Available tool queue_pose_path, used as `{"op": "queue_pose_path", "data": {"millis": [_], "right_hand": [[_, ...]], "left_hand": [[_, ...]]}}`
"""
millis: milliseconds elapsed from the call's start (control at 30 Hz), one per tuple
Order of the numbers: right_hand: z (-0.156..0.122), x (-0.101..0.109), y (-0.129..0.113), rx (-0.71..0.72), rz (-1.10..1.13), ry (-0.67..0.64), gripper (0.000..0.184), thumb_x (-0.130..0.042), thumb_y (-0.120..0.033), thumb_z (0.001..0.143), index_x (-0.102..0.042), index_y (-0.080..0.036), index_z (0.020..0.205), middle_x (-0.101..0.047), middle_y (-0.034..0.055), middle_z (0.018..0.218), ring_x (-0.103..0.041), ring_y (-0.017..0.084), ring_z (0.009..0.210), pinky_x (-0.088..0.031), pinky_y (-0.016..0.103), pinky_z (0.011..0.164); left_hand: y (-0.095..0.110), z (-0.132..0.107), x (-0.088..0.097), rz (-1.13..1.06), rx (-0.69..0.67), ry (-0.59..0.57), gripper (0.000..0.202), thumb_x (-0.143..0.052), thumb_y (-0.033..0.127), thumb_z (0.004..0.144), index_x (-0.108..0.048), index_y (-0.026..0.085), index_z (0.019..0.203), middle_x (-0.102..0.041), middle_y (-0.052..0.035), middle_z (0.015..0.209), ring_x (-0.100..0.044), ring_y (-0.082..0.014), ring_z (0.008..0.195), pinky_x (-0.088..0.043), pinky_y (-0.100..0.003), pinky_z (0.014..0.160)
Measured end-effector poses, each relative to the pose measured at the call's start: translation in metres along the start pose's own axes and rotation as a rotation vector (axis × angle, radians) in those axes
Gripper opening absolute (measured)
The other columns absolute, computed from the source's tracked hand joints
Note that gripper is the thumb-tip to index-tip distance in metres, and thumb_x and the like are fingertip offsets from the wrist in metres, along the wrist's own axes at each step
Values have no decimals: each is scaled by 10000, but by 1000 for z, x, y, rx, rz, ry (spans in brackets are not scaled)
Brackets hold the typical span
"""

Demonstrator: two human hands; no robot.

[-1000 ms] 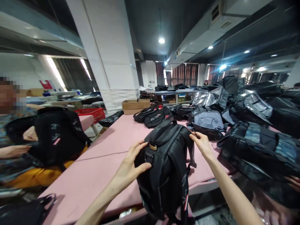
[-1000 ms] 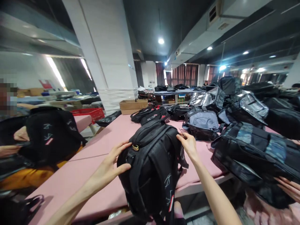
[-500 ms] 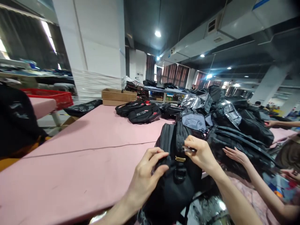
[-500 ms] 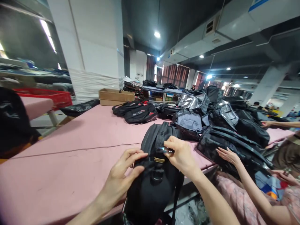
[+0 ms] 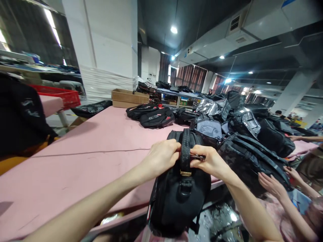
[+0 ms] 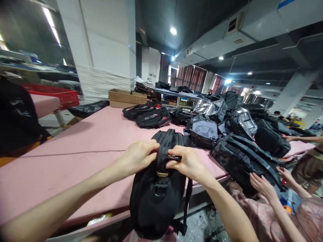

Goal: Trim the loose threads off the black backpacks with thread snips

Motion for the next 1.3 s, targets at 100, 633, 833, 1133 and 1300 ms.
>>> {"op": "queue_pose_path", "data": {"millis": [100, 633, 833, 1133, 1300], "right_hand": [[-2, 1, -2, -81, -143, 93, 117, -614, -152, 663, -611, -196, 772, -595, -33, 697, -537, 121, 624, -379, 202, 559], [-57, 8, -6, 227, -20, 453, 161, -527, -136, 787, -643, -208, 872, -641, 33, 754, -602, 148, 678, -469, 256, 606], [-51, 24, 10, 183, 14, 491, 117, -534, -118, 786, -610, -207, 779, -622, 12, 724, -589, 143, 689, -456, 269, 660], [-40, 25, 18, -32, -90, 435, 142, -613, -299, 762, -562, -194, 681, -586, -8, 634, -549, 123, 570, -408, 222, 533], [-38, 20, 17, -75, -96, 448, 99, -548, -194, 770, -528, -201, 866, -578, -33, 618, -556, 120, 547, -419, 220, 550]], "left_hand": [[-4, 1, -19, -448, 76, -219, 190, -469, 232, 702, -588, 162, 572, -534, 14, 524, -496, -118, 515, -330, -210, 480], [-14, -8, -16, -956, 240, 154, 216, -635, 307, 651, -490, 148, 635, -470, 57, 544, -419, -62, 495, -312, -182, 461], [-13, 12, -24, -1104, 245, -80, 256, -638, 346, 646, -498, 137, 599, -548, 20, 511, -504, -76, 464, -293, -168, 414], [-10, 15, -30, -1133, 269, -101, 227, -615, 314, 678, -515, 127, 597, -565, 5, 508, -529, -74, 459, -314, -147, 403], [-10, 18, -27, -1051, 211, -73, 210, -574, 319, 731, -540, 131, 642, -561, 9, 553, -534, -89, 495, -349, -164, 413]]}}
Point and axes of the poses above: each hand's wrist, its own z-axis towards the middle knuckle, its own x-axis out of the back of the hand, y = z × x, the point moved 9 cm from there along z, towards the middle knuckle
